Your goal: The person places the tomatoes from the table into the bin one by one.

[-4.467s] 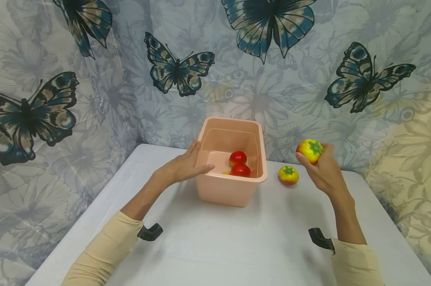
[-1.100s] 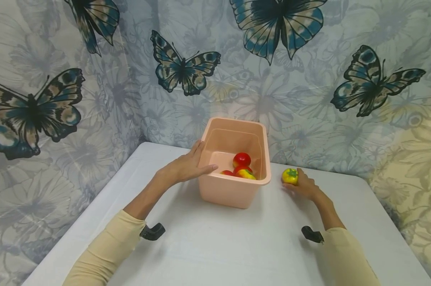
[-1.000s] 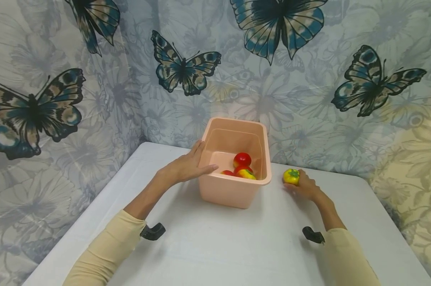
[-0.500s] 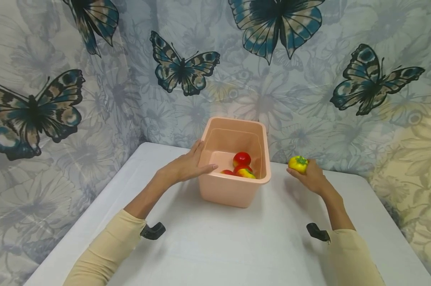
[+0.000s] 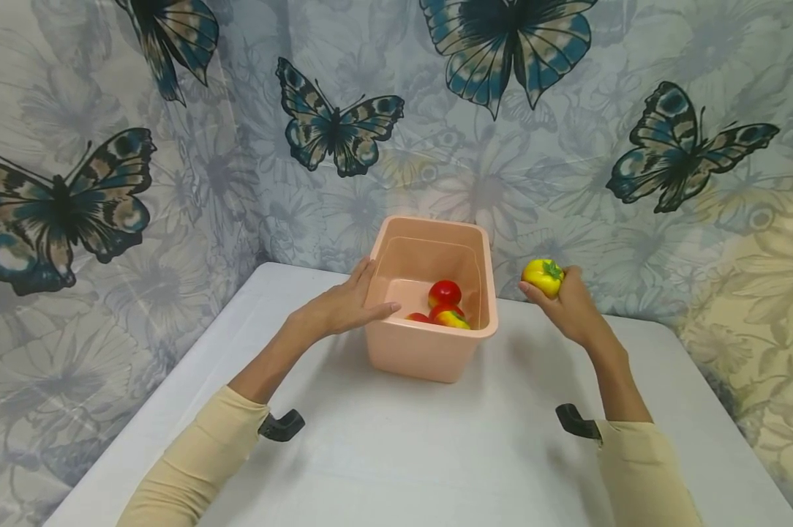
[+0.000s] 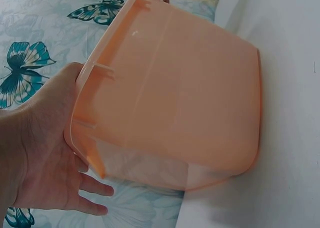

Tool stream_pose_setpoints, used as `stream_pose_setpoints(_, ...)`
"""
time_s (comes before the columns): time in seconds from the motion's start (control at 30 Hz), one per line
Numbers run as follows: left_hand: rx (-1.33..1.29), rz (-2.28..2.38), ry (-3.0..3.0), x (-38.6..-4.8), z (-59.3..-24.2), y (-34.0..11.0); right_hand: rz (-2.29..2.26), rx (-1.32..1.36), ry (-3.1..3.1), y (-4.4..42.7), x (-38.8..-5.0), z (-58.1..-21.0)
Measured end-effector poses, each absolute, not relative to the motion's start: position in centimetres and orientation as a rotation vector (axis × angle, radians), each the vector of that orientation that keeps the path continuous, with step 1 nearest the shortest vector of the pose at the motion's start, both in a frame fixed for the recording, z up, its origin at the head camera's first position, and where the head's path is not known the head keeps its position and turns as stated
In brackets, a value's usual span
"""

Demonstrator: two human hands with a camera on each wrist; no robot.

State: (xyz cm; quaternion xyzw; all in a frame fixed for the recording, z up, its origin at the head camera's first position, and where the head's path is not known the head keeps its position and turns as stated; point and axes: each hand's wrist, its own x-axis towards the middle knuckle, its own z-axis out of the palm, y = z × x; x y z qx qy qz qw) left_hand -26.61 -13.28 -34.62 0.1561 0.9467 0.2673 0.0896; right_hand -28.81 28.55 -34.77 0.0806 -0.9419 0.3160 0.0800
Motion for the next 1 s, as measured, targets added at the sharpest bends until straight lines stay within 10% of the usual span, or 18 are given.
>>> stream_pose_setpoints(1.0,0.511,0.752,2.83,-26.5,-34.5,-13.0,1.007,0.659,-2.576,19.4,-28.6,-32.1)
